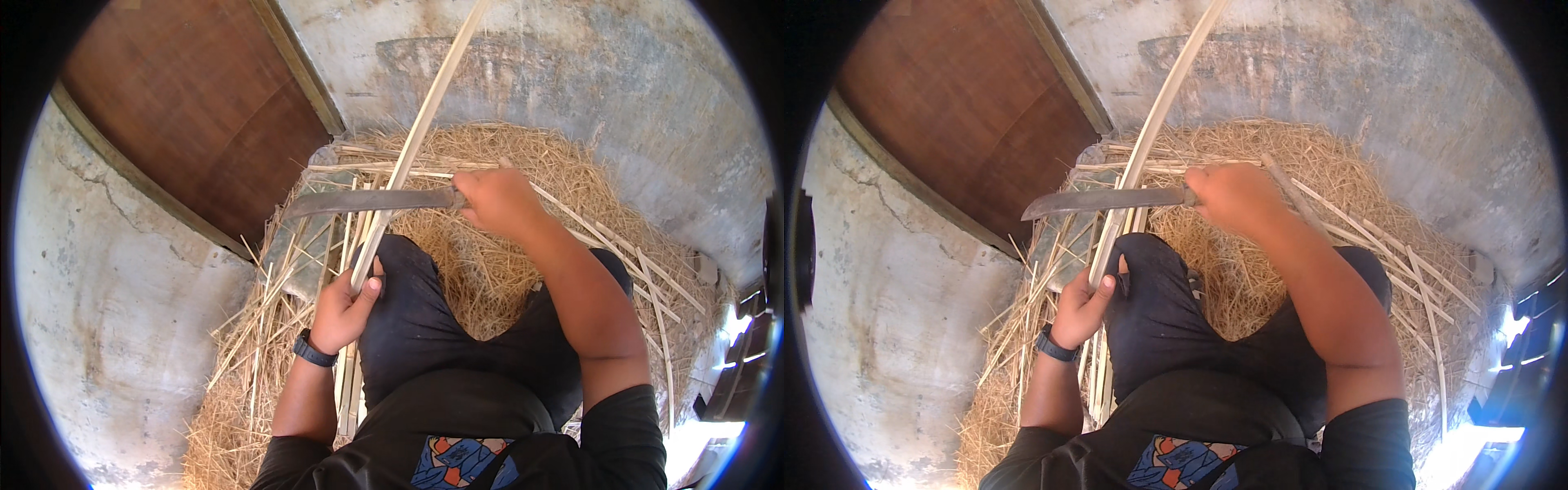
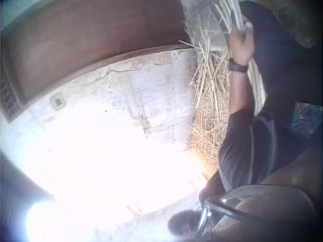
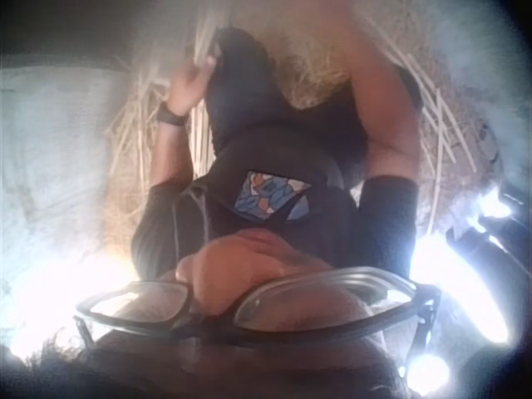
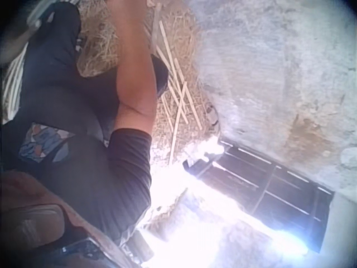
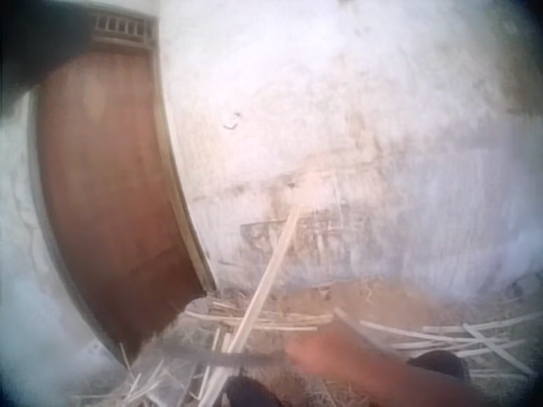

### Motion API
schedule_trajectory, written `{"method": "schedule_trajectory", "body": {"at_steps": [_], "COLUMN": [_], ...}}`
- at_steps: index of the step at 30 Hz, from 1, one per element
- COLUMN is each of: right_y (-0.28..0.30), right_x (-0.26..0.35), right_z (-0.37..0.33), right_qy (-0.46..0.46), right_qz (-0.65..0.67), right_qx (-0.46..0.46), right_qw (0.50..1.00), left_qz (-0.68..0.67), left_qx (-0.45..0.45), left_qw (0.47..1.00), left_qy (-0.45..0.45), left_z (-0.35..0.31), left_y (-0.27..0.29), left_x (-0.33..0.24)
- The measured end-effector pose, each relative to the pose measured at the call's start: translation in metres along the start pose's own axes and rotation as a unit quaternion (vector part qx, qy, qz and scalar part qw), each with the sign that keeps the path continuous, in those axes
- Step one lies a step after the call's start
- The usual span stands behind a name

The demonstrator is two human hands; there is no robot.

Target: The person sits on a bed of straw and uses a large knife to split long bamboo poles into thin strips. They hold the bamboo with one hand and strike it with the knife to separate the sections, then gather the resulting strips.

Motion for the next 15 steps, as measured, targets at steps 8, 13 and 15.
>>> {"method": "schedule_trajectory", "body": {"at_steps": [8,13,15], "right_y": [-0.020,-0.013,-0.021], "right_x": [-0.005,-0.023,-0.003], "right_z": [0.004,0.005,0.007], "right_qy": [0.045,-0.075,-0.050], "right_qz": [0.023,0.032,0.022], "right_qx": [-0.036,0.005,0.051], "right_qw": [0.998,0.997,0.997], "left_qz": [0.029,-0.007,-0.020], "left_qx": [0.014,0.003,0.015], "left_qw": [0.999,1.000,1.000], "left_qy": [0.005,0.010,-0.006], "left_z": [0.009,0.017,0.016], "left_y": [-0.002,0.008,0.006], "left_x": [0.013,0.031,0.024]}}
Point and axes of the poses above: each hand's wrist, its own z-axis towards the middle knuckle, its own y-axis out of the back of the hand, x = y × z, the point moved 5 cm from there along z, towards the middle knuckle, and after that the axes turned 13 degrees about y, right-handed, at the moved point
